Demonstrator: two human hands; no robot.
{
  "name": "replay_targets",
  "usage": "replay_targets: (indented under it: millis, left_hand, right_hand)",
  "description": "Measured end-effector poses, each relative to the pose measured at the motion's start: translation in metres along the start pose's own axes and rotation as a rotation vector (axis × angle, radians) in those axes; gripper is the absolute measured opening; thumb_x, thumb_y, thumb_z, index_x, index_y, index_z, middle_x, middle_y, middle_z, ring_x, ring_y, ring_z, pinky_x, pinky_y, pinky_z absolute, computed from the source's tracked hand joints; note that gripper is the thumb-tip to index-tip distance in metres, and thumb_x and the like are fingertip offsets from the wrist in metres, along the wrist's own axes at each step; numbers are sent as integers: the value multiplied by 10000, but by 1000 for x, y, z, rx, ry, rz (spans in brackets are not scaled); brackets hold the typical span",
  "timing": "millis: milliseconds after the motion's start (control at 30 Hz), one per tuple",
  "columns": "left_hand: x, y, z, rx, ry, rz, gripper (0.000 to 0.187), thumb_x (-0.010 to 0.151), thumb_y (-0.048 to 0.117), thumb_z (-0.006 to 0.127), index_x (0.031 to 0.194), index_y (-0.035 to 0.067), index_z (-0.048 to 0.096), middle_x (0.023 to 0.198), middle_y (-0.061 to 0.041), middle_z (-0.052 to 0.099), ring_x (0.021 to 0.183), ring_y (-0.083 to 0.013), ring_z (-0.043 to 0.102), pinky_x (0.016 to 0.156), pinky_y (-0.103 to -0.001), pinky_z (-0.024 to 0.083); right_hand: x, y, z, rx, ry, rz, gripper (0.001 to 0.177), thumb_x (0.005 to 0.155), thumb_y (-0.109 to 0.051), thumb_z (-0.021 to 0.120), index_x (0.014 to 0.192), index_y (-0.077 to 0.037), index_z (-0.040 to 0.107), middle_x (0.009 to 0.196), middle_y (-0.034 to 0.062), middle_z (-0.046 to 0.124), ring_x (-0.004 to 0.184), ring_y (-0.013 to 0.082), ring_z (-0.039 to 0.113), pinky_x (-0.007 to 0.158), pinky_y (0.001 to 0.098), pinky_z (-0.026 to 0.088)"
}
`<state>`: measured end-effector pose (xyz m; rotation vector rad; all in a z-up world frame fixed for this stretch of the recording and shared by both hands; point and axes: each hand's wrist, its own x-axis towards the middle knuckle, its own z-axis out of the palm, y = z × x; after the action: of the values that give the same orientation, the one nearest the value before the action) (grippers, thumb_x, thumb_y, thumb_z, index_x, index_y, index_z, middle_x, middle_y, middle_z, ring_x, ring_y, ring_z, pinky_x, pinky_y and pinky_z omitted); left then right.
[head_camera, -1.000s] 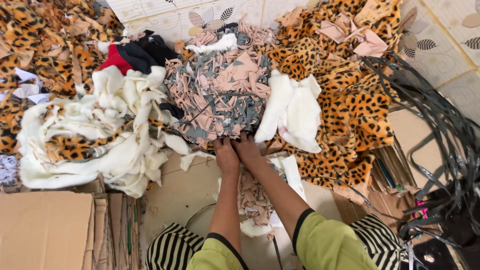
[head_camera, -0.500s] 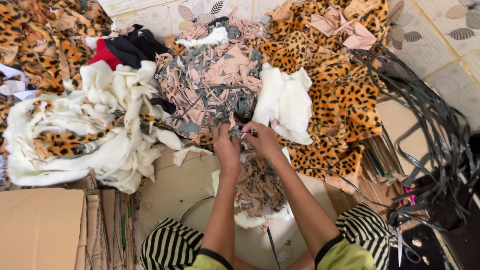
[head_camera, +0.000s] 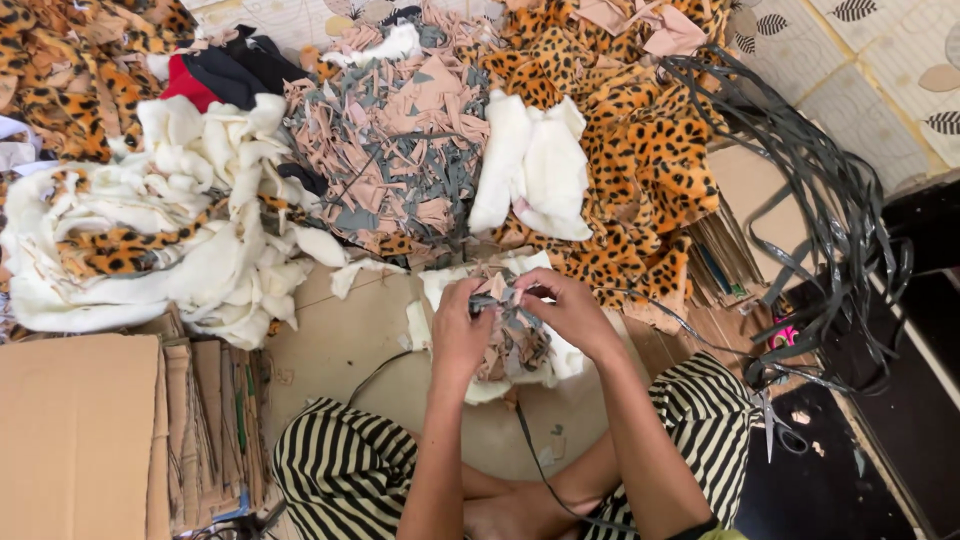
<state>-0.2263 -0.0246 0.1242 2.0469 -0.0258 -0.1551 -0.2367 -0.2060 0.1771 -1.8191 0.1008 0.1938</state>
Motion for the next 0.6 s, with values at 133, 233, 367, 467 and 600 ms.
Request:
replay_targets:
  millis: [133, 233, 367, 467, 600]
  left_hand:
    - [-17, -17, -4, 160, -224, -56, 538, 954, 115, 668, 1451, 42, 475, 1349, -261, 478, 1168, -512, 604, 901, -636, 582]
    - [-19, -30, 4, 202, -197, -77, 514, 971, 39, 536, 1477, 47, 449, 1381, -247, 432, 1159, -510, 603, 885, -638, 582]
    - [-10, -55, 21, 274, -33, -32, 454, 965, 19, 532, 1418, 38, 517, 1347, -218, 478, 1078, -528, 640, 845, -635, 582]
    - [-11, -56, 32, 322, 9, -4, 346, 947, 26, 559, 1287, 69, 609, 1261, -184, 540, 1033, -513, 660, 843, -612, 583]
    - [-25, -41, 30, 315, -24, -63, 281, 940, 90, 590, 1192, 193, 658, 1182, -94, 588, 967, -443, 703, 804, -556, 600]
  right_hand:
    - [-14, 7, 1, -322, -176, 52, 297, 910, 50, 615, 1165, -63, 717, 1308, 270, 644, 1142, 458, 675, 954, 587, 543]
    - [-3, 45, 1, -478, -152, 72, 290, 916, -4, 632, 1178, -105, 708, 1353, 209, 618, 1141, 411, 681, 966, 573, 527]
    - [18, 77, 17, -528, -10, 94, 259, 953, -117, 661, 1174, -220, 748, 1280, 114, 615, 1104, 321, 695, 937, 473, 549]
    - [31, 95, 31, -507, 1, 37, 242, 940, -144, 681, 1152, -233, 760, 1243, 119, 609, 1096, 370, 678, 946, 493, 546]
    - [29, 123, 13, -436, 183, -48, 283, 917, -138, 703, 1131, -313, 767, 1169, 64, 643, 1049, 320, 705, 934, 448, 577]
